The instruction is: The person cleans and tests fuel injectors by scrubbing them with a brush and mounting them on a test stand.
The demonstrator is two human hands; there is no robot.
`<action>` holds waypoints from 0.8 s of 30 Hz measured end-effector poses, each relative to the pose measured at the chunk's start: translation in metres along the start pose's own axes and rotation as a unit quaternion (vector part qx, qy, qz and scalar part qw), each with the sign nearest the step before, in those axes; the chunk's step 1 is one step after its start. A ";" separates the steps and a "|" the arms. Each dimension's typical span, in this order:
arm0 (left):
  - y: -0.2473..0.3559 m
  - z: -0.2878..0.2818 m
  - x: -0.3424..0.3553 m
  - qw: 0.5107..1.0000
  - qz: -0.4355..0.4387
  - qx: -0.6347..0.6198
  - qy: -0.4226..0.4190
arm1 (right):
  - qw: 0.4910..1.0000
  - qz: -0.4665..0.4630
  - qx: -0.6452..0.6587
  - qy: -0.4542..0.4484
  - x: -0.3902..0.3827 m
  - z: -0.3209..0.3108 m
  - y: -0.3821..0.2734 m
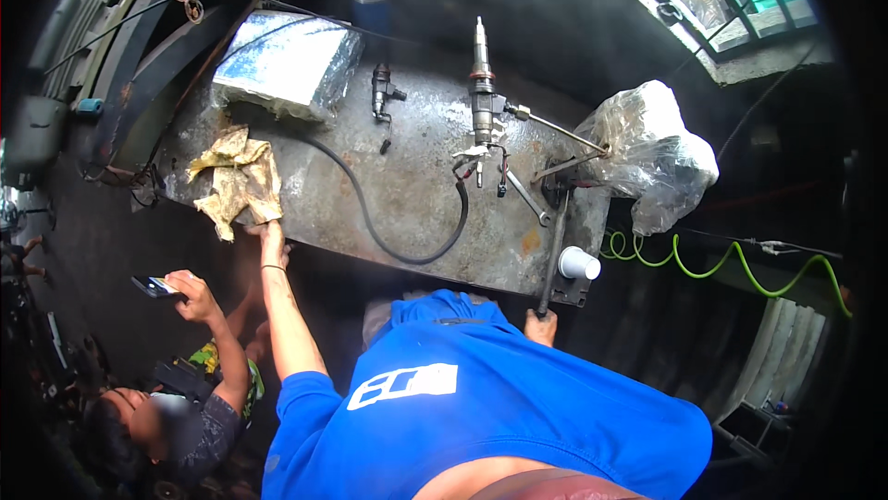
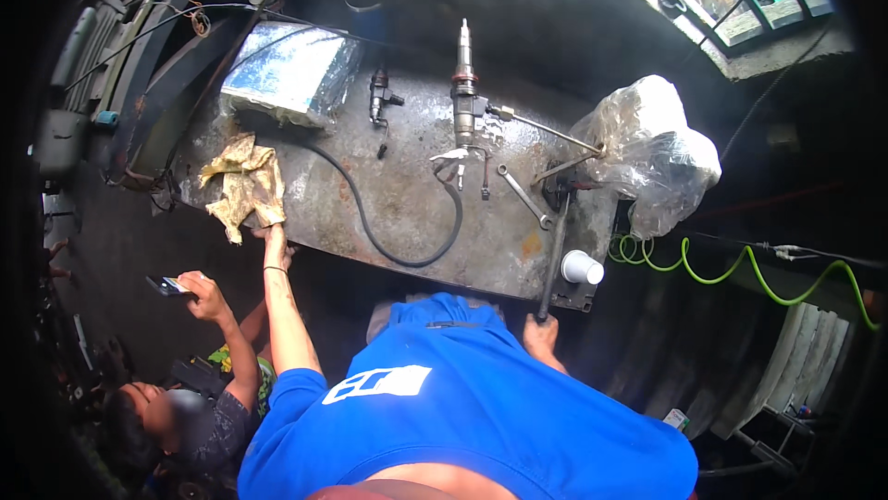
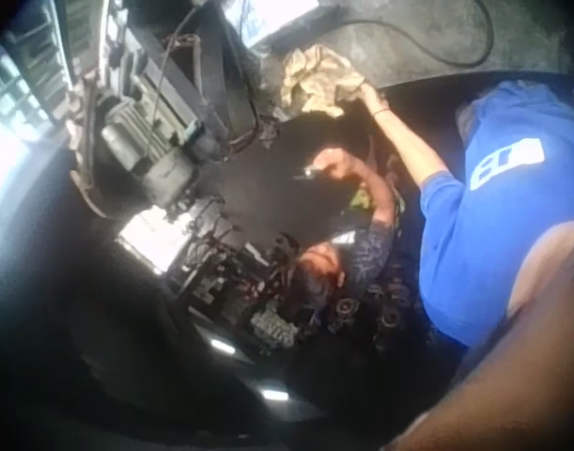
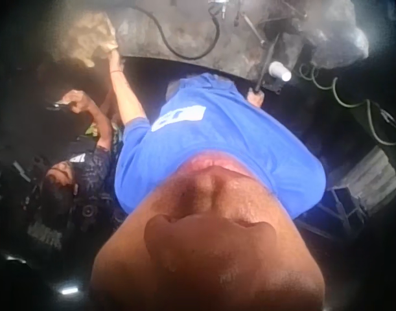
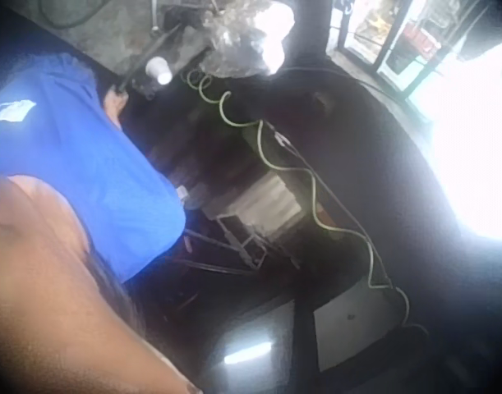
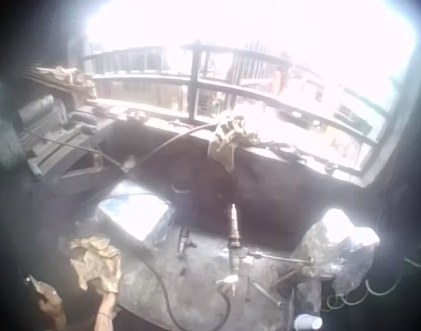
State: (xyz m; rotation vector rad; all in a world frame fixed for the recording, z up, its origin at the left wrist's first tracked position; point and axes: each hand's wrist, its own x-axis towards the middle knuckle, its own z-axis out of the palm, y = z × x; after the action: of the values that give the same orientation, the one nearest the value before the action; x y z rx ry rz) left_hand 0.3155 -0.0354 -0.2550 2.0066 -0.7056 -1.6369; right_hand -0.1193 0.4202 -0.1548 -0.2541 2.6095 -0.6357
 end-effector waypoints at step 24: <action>-0.014 -0.012 0.000 0.998 -0.011 -0.051 0.029 | 0.996 0.077 -0.049 0.015 -0.026 -0.014 -0.055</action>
State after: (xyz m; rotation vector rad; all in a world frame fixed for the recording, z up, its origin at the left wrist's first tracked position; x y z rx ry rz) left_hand 0.3282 -0.0241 -0.2618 1.9885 -0.5698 -1.5863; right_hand -0.0987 0.3845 -0.1082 -0.0719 2.6605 -0.4618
